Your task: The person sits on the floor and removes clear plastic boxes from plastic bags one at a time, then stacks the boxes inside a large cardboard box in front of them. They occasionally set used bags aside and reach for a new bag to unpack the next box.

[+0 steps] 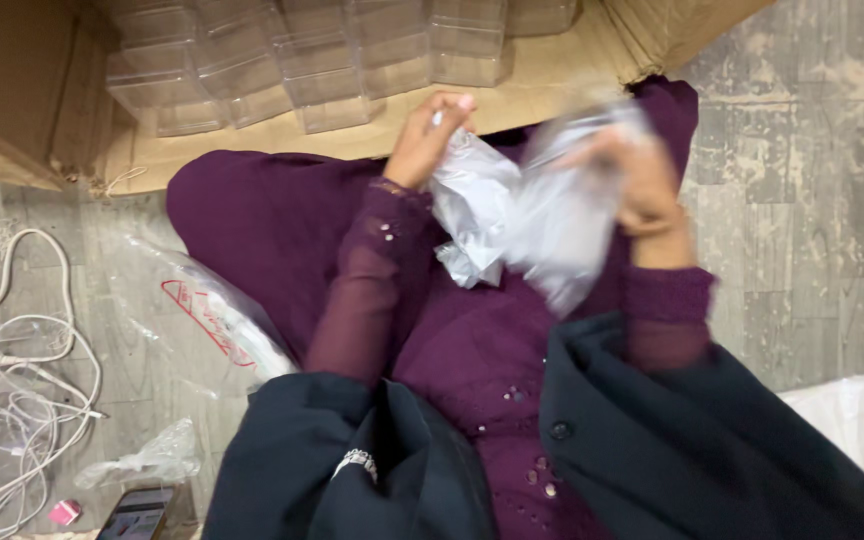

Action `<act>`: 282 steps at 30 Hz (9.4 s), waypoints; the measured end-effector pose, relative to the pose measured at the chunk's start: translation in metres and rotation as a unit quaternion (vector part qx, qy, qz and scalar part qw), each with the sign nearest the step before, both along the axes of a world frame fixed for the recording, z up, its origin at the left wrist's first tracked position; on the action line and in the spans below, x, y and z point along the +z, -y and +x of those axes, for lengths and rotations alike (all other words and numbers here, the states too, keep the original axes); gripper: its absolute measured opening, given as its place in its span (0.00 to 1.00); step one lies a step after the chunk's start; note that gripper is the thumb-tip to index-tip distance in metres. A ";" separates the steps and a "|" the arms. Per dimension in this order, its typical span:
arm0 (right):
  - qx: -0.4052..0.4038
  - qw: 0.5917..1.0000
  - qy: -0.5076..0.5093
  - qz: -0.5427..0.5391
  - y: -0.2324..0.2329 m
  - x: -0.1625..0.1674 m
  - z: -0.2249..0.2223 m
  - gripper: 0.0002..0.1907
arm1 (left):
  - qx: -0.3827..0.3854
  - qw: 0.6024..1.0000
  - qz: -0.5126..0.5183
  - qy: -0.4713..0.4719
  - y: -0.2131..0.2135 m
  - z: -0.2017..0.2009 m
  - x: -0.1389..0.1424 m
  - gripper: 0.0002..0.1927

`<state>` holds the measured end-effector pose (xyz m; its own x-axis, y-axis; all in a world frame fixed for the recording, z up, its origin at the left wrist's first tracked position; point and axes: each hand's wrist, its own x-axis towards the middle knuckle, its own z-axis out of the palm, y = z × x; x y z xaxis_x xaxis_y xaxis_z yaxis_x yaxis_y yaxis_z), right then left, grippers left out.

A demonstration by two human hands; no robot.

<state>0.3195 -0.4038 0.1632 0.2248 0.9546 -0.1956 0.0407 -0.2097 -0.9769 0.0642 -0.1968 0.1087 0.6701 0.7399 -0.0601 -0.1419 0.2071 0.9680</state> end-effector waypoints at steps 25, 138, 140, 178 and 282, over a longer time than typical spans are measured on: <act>-0.199 0.947 -0.157 0.198 -0.025 -0.009 -0.005 0.16 | -0.081 0.995 -0.042 0.029 0.016 0.017 0.039 0.14; -0.306 0.933 -0.006 0.191 -0.006 -0.011 0.055 0.26 | -0.077 0.995 -0.036 0.054 0.030 0.028 0.055 0.19; -0.157 0.959 -0.145 0.187 -0.022 -0.004 -0.004 0.29 | -0.078 0.994 -0.033 0.070 0.029 0.027 0.053 0.19; -0.004 0.914 0.357 0.191 -0.191 -0.032 -0.106 0.34 | 0.193 0.772 0.346 -0.497 -0.052 -0.032 0.012 0.25; -0.030 0.933 0.285 0.218 -0.171 -0.042 -0.114 0.14 | 0.239 0.916 0.239 -0.214 -0.036 -0.092 -0.018 0.08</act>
